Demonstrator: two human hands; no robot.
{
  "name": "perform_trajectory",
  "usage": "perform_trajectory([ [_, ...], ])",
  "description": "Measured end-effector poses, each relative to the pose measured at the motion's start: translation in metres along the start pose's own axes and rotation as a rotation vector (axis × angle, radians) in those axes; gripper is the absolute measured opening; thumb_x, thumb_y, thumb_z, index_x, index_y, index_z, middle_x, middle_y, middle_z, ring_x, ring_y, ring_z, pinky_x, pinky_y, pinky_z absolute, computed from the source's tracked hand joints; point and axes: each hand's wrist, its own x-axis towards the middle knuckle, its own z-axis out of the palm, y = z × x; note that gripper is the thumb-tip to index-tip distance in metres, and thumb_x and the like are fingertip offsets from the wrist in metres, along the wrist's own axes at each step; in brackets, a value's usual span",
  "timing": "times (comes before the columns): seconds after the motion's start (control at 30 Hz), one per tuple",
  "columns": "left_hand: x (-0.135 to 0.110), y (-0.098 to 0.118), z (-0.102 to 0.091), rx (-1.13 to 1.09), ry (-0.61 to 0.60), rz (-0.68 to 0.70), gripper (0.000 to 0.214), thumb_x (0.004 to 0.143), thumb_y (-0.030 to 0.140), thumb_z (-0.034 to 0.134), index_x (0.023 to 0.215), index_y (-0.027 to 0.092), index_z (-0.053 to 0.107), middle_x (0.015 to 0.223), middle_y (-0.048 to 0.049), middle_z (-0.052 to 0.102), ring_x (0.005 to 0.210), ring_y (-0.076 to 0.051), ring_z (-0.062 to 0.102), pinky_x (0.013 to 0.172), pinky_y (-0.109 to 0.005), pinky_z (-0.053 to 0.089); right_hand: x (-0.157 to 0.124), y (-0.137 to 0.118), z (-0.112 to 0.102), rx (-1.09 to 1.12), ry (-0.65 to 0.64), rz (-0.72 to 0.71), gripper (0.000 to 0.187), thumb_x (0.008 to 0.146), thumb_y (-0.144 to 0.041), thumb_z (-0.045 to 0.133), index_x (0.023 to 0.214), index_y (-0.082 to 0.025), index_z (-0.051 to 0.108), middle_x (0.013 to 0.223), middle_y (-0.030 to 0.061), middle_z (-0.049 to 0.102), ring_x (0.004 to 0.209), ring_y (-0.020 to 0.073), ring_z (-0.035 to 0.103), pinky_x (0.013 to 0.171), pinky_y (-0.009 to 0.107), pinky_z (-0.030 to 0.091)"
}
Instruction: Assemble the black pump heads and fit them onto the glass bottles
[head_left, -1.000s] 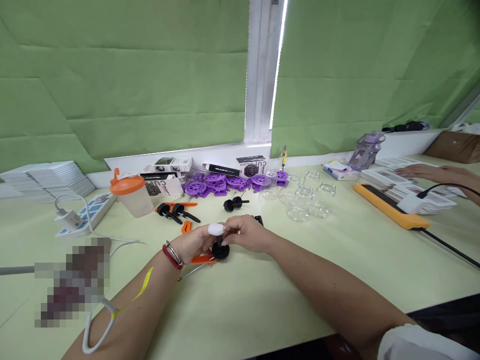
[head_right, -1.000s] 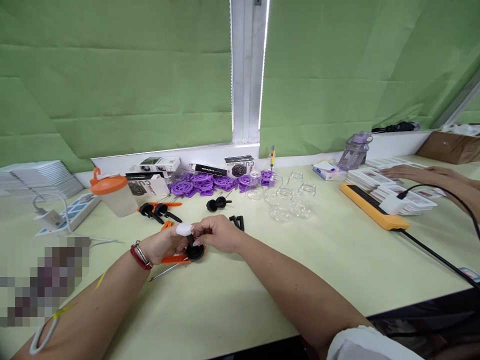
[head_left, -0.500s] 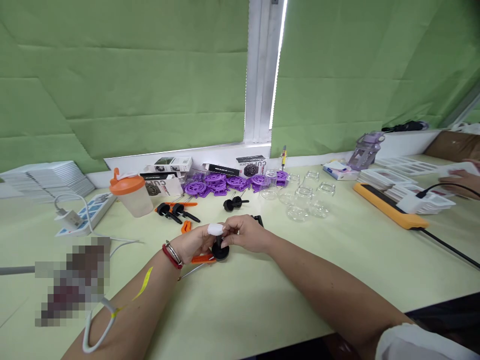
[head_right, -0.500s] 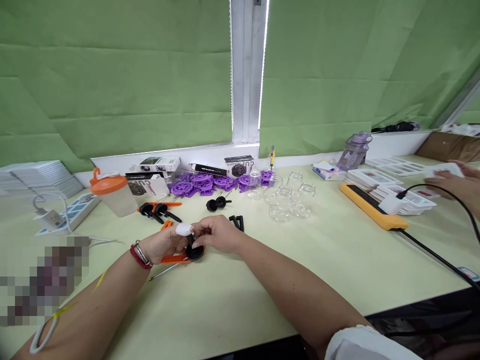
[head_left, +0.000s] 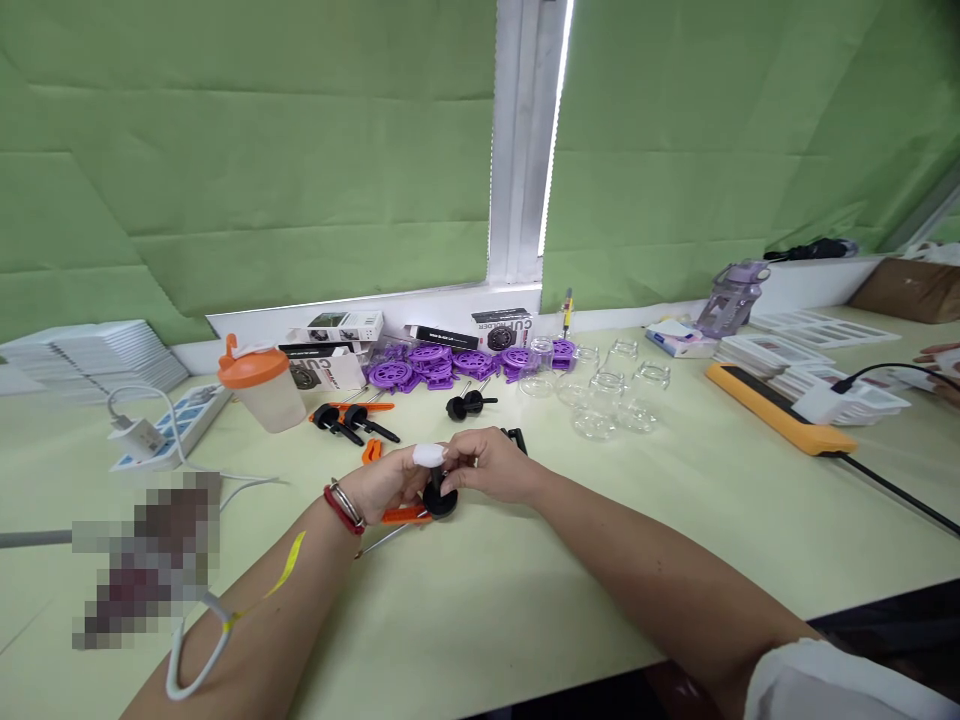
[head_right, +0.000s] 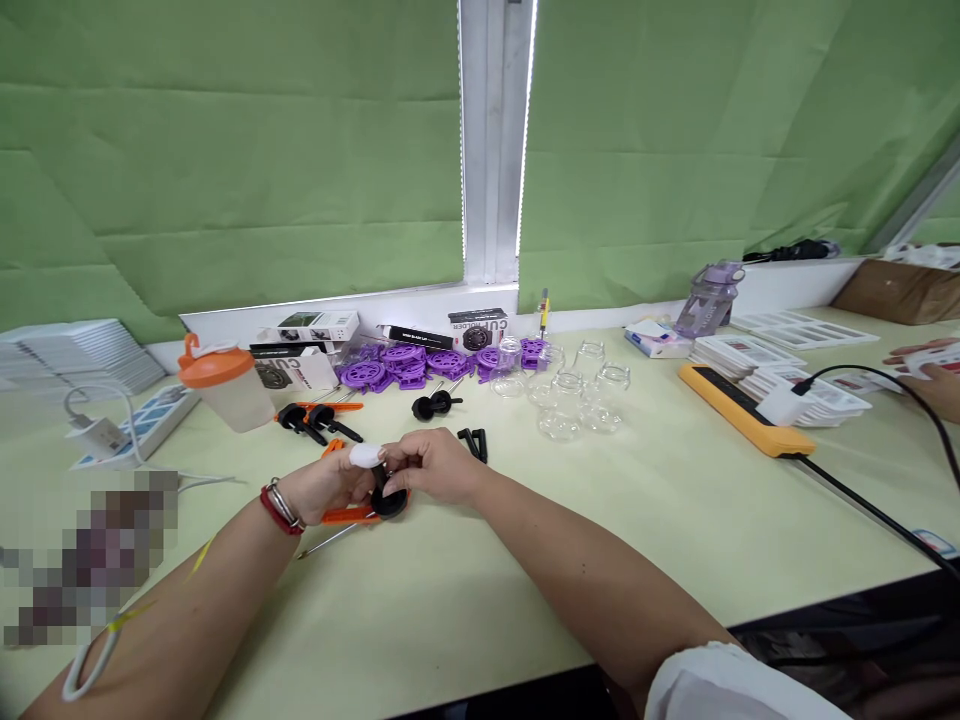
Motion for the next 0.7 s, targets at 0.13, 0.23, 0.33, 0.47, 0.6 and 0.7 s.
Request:
perform_trajectory([
  [0.13,-0.0014,0.0011,0.0009,0.006,-0.005,0.017,0.036,0.060,0.050,0.063,0.053,0.020,0.044,0.038,0.0053,0.031,0.044,-0.011,0.032,0.049,-0.027,0.033,-0.0005,-0.0008,0.0003,0.014,0.005,-0.003,0.026,0.060,-0.034,0.080,0.067,-0.016,0.062,0.064,-0.0030,0.054,0.058,0.0099,0.045,0.055,0.022,0.037],
  [0.23,-0.0044,0.0041,0.0035,-0.002,0.011,-0.025,0.036,0.058,0.052,0.063,0.056,0.020,0.046,0.040,0.0053,0.032,0.045,-0.013,0.035,0.050,-0.030,0.037,-0.0009,-0.0017,-0.0001,0.029,0.008,0.014,0.029,0.059,-0.034,0.081,0.065,-0.016,0.060,0.063,-0.0031,0.054,0.057,0.0096,0.044,0.054,0.022,0.037],
  [0.33,-0.0055,0.0049,0.0040,-0.011,0.041,-0.061,0.034,0.057,0.051,0.062,0.056,0.021,0.046,0.040,0.0047,0.034,0.046,-0.014,0.037,0.051,-0.033,0.039,-0.0015,-0.0019,-0.0006,0.022,0.009,0.038,0.030,0.057,-0.033,0.082,0.065,-0.016,0.060,0.062,-0.0034,0.053,0.057,0.0095,0.044,0.054,0.022,0.037],
  [0.47,-0.0030,0.0018,0.0009,-0.006,0.075,-0.021,0.032,0.057,0.048,0.061,0.053,0.021,0.044,0.039,0.0040,0.036,0.045,-0.012,0.032,0.052,-0.030,0.036,-0.0023,-0.0028,-0.0006,0.005,0.008,0.072,0.027,0.057,-0.030,0.081,0.068,-0.016,0.061,0.063,-0.0034,0.053,0.057,0.0093,0.045,0.054,0.022,0.038],
  [0.6,-0.0013,-0.0001,-0.0012,0.010,0.086,-0.021,0.037,0.058,0.051,0.060,0.047,0.020,0.041,0.039,0.0030,0.035,0.046,-0.012,0.033,0.054,-0.031,0.036,-0.0029,-0.0036,0.0005,0.013,-0.015,0.045,0.022,0.062,-0.025,0.078,0.075,-0.016,0.063,0.067,-0.0027,0.055,0.059,0.0093,0.046,0.057,0.023,0.040],
  [0.7,-0.0022,0.0006,-0.0007,0.006,0.086,0.004,0.034,0.060,0.050,0.060,0.054,0.020,0.047,0.040,0.0038,0.036,0.046,-0.012,0.033,0.054,-0.030,0.034,-0.0032,-0.0023,0.0015,0.018,0.006,0.071,0.022,0.061,-0.024,0.077,0.069,-0.016,0.059,0.067,-0.0026,0.056,0.058,0.0092,0.045,0.056,0.023,0.041],
])
